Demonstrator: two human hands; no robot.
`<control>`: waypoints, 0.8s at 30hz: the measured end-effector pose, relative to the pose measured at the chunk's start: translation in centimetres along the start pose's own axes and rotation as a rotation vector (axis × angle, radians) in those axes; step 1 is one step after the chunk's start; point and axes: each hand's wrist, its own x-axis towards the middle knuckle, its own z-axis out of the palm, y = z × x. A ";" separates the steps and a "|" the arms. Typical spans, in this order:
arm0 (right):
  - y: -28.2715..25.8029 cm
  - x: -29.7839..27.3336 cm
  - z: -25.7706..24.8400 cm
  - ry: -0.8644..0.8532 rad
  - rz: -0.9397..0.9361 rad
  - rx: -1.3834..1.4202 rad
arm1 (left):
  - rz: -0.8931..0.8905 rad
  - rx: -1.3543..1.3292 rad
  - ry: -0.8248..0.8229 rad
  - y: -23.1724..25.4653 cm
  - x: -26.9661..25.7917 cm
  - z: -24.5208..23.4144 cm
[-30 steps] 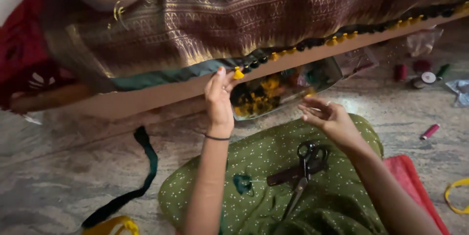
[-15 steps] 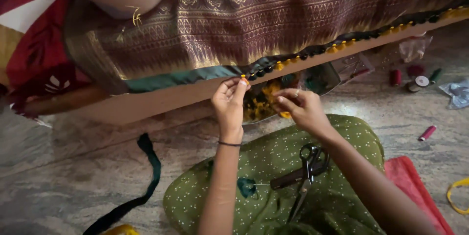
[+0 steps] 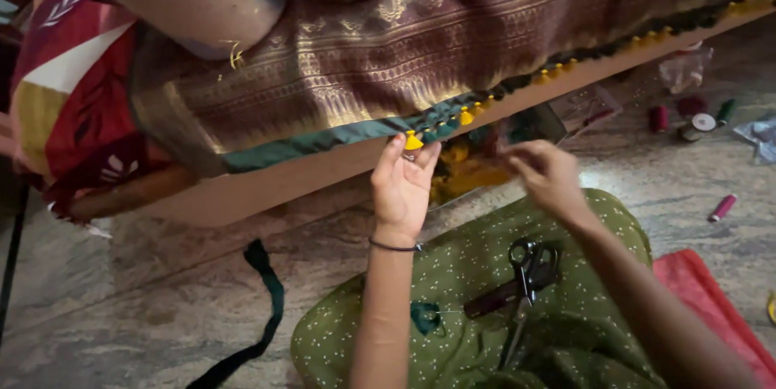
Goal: The recorder is hand-sewing decorative tassels and fringe onto the edge of a silk saree.
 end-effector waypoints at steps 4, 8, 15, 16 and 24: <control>4.4 -4.5 -5.4 0.085 -0.126 -0.319 | 0.035 0.066 -0.024 -1.6 1.4 -4.6; 18.9 -9.5 -5.4 -0.240 -0.315 -0.776 | 0.147 0.286 -0.015 -1.9 1.4 -2.8; 12.4 -12.0 -6.8 -0.575 0.018 -1.013 | 0.232 0.552 0.074 -2.0 2.0 -2.1; 12.1 -11.2 -6.5 -0.574 0.018 -1.012 | 0.232 0.553 0.073 -2.0 1.8 -1.9; 15.5 -7.3 1.8 -0.709 -0.508 -0.780 | 0.336 0.678 0.191 -2.3 1.8 -3.4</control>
